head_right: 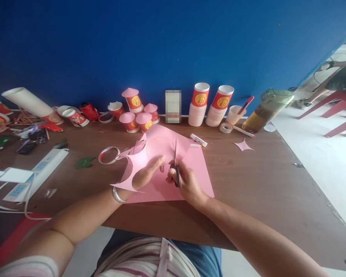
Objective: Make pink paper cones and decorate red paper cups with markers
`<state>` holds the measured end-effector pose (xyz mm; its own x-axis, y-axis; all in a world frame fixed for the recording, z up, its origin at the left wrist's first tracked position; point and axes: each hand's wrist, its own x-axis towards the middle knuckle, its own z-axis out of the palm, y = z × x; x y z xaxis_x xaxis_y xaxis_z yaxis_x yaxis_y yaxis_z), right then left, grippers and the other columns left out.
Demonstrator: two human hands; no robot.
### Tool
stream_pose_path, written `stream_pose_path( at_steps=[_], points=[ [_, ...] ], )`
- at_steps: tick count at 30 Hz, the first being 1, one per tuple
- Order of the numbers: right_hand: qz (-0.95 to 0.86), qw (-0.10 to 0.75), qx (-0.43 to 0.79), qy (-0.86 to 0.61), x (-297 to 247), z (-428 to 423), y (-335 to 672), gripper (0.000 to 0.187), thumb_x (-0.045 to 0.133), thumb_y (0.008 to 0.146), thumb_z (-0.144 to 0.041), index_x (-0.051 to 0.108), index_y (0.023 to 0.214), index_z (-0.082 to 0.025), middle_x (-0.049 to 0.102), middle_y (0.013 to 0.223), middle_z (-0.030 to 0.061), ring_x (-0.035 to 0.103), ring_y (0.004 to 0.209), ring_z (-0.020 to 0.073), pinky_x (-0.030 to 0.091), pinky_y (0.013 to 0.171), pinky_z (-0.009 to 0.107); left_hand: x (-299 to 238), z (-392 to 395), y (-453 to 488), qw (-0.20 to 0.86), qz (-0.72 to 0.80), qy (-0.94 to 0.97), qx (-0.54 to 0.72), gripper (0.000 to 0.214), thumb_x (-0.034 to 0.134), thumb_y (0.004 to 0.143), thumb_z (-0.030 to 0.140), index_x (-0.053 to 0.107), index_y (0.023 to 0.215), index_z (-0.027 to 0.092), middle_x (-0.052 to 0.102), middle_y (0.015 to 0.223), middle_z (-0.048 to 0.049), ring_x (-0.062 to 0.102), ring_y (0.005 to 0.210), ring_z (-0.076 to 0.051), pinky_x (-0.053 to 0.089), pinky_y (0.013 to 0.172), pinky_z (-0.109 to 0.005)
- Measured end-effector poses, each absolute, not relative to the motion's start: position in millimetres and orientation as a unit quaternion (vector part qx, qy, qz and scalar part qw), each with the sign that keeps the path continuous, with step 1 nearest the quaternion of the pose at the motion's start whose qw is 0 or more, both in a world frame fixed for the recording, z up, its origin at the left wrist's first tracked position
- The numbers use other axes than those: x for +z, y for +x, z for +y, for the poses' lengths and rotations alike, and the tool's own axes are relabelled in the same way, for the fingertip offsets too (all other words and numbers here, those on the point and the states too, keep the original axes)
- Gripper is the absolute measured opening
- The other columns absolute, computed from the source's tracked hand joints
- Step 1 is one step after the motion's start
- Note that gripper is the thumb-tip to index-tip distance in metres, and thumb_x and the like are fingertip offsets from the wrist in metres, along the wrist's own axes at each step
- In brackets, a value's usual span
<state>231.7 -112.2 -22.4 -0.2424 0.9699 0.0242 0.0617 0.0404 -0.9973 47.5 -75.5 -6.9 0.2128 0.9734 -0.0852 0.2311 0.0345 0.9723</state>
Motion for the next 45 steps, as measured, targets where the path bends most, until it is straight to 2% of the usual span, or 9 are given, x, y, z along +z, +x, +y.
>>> stream_pose_path(
  at_steps=[6, 11, 19, 26, 29, 35, 45],
  points=[
    [-0.588, 0.421, 0.529, -0.444, -21, -112, 232, 0.057, 0.052, 0.094, -0.08, 0.057, 0.09, -0.023, 0.066, 0.073, 0.0019, 0.06, 0.064, 0.0154, 0.055, 0.065, 0.033, -9, -73, 45, 0.516, 0.474, 0.627, 0.339, 0.051, 0.056, 0.094, 0.066, 0.057, 0.066, 0.023, 0.065, 0.077, -0.0032, 0.063, 0.088, -0.02, 0.052, 0.104, -0.036],
    [-0.59, 0.42, 0.528, -0.443, -21, -112, 233, 0.056, 0.052, 0.095, -0.078, 0.058, 0.094, -0.022, 0.066, 0.072, 0.0016, 0.061, 0.064, 0.0157, 0.054, 0.065, 0.032, -10, -73, 42, 0.494, 0.47, 0.651, 0.333, 0.051, 0.05, 0.099, 0.063, 0.057, 0.068, 0.023, 0.064, 0.08, -0.0036, 0.061, 0.088, -0.019, 0.051, 0.105, -0.035],
    [-0.584, 0.413, 0.533, -0.452, -20, -111, 234, 0.054, 0.054, 0.095, -0.075, 0.058, 0.09, -0.022, 0.066, 0.072, 0.0026, 0.061, 0.063, 0.0156, 0.054, 0.063, 0.031, -4, -72, 43, 0.481, 0.489, 0.646, 0.334, 0.053, 0.053, 0.097, 0.063, 0.057, 0.063, 0.024, 0.062, 0.073, -0.0037, 0.057, 0.079, -0.02, 0.054, 0.098, -0.037],
    [-0.571, 0.416, 0.544, -0.453, -19, -109, 235, 0.057, 0.058, 0.091, -0.078, 0.059, 0.097, -0.021, 0.066, 0.068, 0.0014, 0.06, 0.06, 0.0153, 0.053, 0.061, 0.031, 8, -73, 44, 0.485, 0.481, 0.643, 0.348, 0.052, 0.055, 0.095, 0.061, 0.055, 0.061, 0.022, 0.057, 0.069, -0.003, 0.056, 0.075, -0.018, 0.057, 0.092, -0.035],
    [-0.576, 0.41, 0.541, -0.455, -17, -109, 236, 0.056, 0.058, 0.091, -0.077, 0.06, 0.093, -0.021, 0.065, 0.067, 0.0015, 0.059, 0.059, 0.0147, 0.053, 0.06, 0.031, 8, -72, 43, 0.476, 0.489, 0.649, 0.337, 0.052, 0.054, 0.096, 0.061, 0.053, 0.06, 0.023, 0.057, 0.067, -0.0029, 0.055, 0.073, -0.018, 0.056, 0.092, -0.035],
    [-0.572, 0.414, 0.54, -0.458, -18, -110, 236, 0.057, 0.057, 0.091, -0.077, 0.06, 0.1, -0.02, 0.066, 0.069, 0.0013, 0.062, 0.061, 0.0159, 0.052, 0.06, 0.031, 8, -71, 41, 0.461, 0.486, 0.664, 0.332, 0.052, 0.05, 0.098, 0.059, 0.053, 0.062, 0.022, 0.056, 0.068, -0.0016, 0.054, 0.074, -0.016, 0.053, 0.095, -0.032],
    [-0.571, 0.401, 0.542, -0.469, -16, -110, 237, 0.049, 0.057, 0.094, -0.068, 0.06, 0.102, -0.02, 0.063, 0.066, -0.0009, 0.062, 0.061, 0.0156, 0.049, 0.059, 0.03, 4, -69, 38, 0.476, 0.465, 0.671, 0.327, 0.053, 0.045, 0.1, 0.06, 0.052, 0.065, 0.022, 0.053, 0.069, -0.0004, 0.052, 0.074, -0.015, 0.049, 0.095, -0.031]
  ],
)
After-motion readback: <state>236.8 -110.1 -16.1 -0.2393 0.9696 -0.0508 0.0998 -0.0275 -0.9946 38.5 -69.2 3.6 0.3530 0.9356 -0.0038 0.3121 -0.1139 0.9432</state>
